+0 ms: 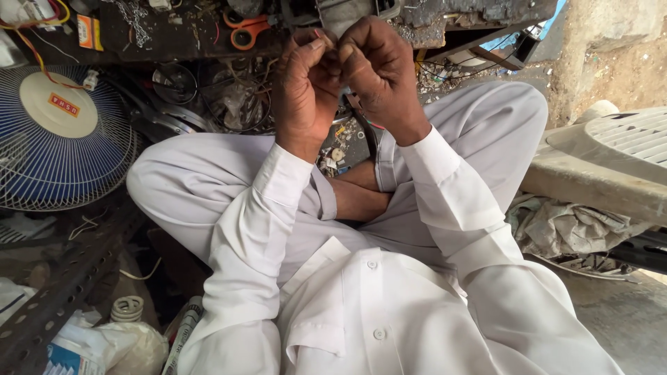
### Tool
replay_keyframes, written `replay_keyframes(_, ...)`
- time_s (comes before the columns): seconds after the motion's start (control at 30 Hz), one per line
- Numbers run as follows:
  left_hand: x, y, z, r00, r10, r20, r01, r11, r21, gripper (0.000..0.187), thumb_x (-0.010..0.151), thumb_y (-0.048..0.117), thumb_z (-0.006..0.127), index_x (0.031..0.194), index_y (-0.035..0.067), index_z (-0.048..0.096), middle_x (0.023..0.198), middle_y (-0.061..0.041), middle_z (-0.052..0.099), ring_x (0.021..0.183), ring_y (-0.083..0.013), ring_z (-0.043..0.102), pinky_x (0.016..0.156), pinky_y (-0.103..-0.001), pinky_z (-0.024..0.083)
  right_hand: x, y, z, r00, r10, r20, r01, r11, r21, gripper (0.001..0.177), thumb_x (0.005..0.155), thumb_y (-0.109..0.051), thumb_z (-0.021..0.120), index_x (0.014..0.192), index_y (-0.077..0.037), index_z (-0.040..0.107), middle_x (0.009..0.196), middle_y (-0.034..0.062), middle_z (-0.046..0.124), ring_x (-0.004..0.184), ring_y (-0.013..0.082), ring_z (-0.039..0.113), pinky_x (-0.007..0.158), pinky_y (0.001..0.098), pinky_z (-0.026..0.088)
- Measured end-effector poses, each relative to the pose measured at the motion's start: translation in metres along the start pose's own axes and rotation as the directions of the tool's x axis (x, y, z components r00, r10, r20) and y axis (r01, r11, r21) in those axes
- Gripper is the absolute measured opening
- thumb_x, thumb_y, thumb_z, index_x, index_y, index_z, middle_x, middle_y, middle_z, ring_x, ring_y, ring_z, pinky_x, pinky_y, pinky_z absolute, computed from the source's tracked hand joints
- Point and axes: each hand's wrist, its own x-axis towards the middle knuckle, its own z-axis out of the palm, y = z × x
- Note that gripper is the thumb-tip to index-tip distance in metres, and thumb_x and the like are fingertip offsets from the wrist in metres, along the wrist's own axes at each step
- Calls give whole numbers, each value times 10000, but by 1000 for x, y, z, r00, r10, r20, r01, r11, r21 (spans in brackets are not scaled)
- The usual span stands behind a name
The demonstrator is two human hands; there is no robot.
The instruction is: Dismantling and inspecting the internal components of a small electric motor housing.
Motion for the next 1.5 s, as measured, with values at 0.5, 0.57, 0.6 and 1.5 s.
replay_keyframes(0.5,37,64,-39,809,517,280,-385,107,917,111,1056,124,684,1066,23,640,922,-34,684,773,-128,648,683,-295,544,-1,-29,-19,980,201,11,-160,747,645,161,1101,-192,629,1025,-56,590,876,72,642,695,154,623,590,261,526)
replay_keyframes(0.57,40,63,-39,721,543,430,-370,-224,902,146,1054,121,676,1113,-4,627,960,-46,686,814,-146,667,720,-298,555,0,-34,-17,978,202,50,-183,715,675,176,1111,-199,630,1027,-49,593,854,83,645,681,154,615,593,258,525)
replay_keyframes(0.6,42,62,-42,679,541,496,-346,-360,867,154,1045,132,687,1127,10,644,996,-46,695,859,-161,683,752,-310,557,1,-36,-15,980,187,66,-181,715,675,177,1093,-210,631,1012,-57,597,851,81,650,666,160,618,589,267,531)
replay_keyframes(1.5,-16,21,45,861,308,406,-499,348,794,84,1014,86,757,1053,43,695,1005,-41,656,848,-120,672,711,-266,565,-3,-1,-13,973,233,-3,-208,876,436,193,1077,-190,659,1125,-4,647,981,59,702,831,131,688,731,283,578)
